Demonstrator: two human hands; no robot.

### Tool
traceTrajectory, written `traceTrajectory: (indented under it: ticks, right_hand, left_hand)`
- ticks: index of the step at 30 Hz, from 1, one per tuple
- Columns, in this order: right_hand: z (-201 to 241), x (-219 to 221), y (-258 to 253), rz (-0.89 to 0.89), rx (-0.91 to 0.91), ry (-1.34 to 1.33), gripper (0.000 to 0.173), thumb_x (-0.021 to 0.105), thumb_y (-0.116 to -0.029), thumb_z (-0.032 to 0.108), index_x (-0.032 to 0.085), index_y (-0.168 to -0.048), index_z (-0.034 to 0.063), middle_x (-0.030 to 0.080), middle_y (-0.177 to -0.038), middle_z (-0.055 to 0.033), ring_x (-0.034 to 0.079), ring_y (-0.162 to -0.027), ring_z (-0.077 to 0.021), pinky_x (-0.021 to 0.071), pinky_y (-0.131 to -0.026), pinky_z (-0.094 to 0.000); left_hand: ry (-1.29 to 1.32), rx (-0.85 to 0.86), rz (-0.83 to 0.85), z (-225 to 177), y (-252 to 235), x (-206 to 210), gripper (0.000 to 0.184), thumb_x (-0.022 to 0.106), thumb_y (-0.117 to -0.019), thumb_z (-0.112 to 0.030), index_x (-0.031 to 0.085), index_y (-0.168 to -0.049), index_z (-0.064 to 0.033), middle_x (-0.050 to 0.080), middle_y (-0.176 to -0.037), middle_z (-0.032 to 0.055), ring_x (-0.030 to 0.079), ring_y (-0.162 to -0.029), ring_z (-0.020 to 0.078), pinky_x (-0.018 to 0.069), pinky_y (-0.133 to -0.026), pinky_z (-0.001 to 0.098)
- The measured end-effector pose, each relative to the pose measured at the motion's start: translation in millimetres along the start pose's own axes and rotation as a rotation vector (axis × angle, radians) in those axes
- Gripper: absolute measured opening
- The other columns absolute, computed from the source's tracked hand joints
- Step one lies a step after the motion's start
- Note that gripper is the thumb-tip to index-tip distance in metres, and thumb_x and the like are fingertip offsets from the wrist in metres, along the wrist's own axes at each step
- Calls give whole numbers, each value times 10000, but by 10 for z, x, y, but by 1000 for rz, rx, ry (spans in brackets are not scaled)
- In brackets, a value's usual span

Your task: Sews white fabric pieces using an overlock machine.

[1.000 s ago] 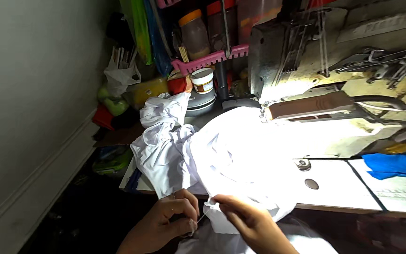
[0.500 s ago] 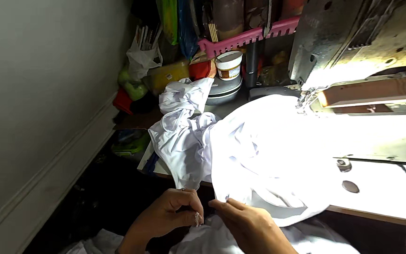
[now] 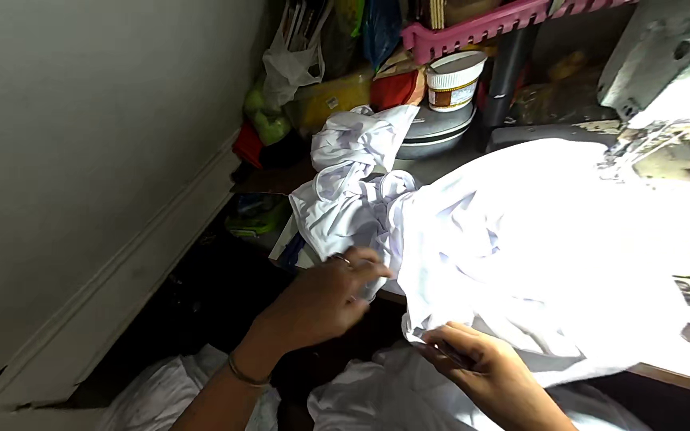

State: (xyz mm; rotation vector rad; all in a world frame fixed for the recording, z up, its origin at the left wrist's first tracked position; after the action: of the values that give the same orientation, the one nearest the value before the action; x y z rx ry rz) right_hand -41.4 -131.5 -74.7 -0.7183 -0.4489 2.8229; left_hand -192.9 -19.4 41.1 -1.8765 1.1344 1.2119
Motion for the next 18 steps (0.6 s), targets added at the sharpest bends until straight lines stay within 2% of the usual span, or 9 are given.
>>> traceTrajectory:
  ticks: [2, 4, 6, 9, 12, 14, 15, 16, 18]
  right_hand:
    - [323, -161, -37, 80, -113, -111, 157, 674, -960, 219, 739, -959, 76, 640, -837, -36, 553, -704, -1, 457, -613, -131]
    - [663, -357, -48, 148, -192, -119, 115, 686, -950, 140, 726, -967, 34, 658, -901, -100, 556, -725, -39, 451, -625, -135]
    - [882, -561, -41, 192, -181, -91, 107, 684, -959, 115, 725, -978, 18, 679, -914, -123, 562, -707, -59, 453, -609, -156]
    - [977, -824, -40, 171, -194, -41, 113, 664, -971, 118, 718, -987, 20, 657, -825, -113, 523, -640, -62, 413, -558, -157]
    - [837, -1118, -118, 67, -240, -29, 143, 624, -1010, 180, 730, -1049, 92, 662, -829, -16, 516, -644, 34, 410, -572, -86]
    - [652, -1469, -244, -69, -181, 55, 191, 583, -1029, 206, 740, -1127, 159, 691, -893, 86, 521, -665, 109, 426, -592, -60]
    - [572, -1664, -329, -165, -124, 168, 226, 574, -993, 174, 754, -1128, 177, 684, -876, 120, 512, -652, 112, 430, -578, -79]
    - [489, -1834, -422, -227, -32, 283, 274, 558, -956, 141, 759, -1139, 182, 694, -888, 112, 541, -679, 70, 458, -595, -154]
    - [282, -2037, -597, -177, 141, 370, 257, 544, -1023, 118, 714, -1215, 132, 717, -1045, 1, 661, -918, -84, 553, -818, -330]
  left_hand:
    - [134, 190, 135, -308, -142, 95, 542, 715, -918, -160, 573, -1441, -152, 484, -1528, 83, 651, -1043, 146, 571, -833, 321]
    - [232, 291, 262, -548, -257, 156, 569, 742, -903, -142, 567, -1445, -124, 601, -1379, 122, 646, -866, 153, 548, -734, 291]
    - [228, 341, 315, -669, -361, 118, 437, 728, -917, -147, 630, -1336, -73, 683, -1045, 127, 618, -769, 175, 523, -691, 297]
    - [110, 365, 240, -669, -506, -9, 178, 687, -953, -225, 734, -1040, -77, 629, -857, 65, 550, -670, 113, 457, -585, 225]
    - [-104, 347, 23, -622, -615, -255, 151, 649, -947, -271, 739, -946, -149, 648, -808, 4, 614, -658, 119, 511, -552, 308]
    - [-198, 317, -242, -608, -669, -687, 151, 646, -891, -195, 758, -985, -158, 701, -893, -9, 675, -721, 124, 577, -598, 363]
    - [-155, 280, -346, -588, -672, -991, 162, 629, -916, -153, 745, -1028, -137, 702, -948, -25, 667, -771, 90, 581, -660, 325]
    - [-56, 261, -466, -545, -643, -1335, 170, 612, -942, -118, 730, -1063, -103, 709, -984, -35, 658, -799, 51, 574, -701, 271]
    - [252, 339, -694, -133, -498, -2014, 182, 588, -1005, -149, 670, -1166, -127, 697, -1045, -92, 658, -897, -21, 573, -786, 172]
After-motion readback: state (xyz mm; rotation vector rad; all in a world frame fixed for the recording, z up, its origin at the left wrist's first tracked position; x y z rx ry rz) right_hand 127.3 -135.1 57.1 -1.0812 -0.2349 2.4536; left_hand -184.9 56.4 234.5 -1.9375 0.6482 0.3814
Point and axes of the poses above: each hand's wrist, its own y-axis away from the middle knuckle, its own x-axis out of the palm, z = x × y, the point moved 7 cm from there along -y, towards the middle knuckle
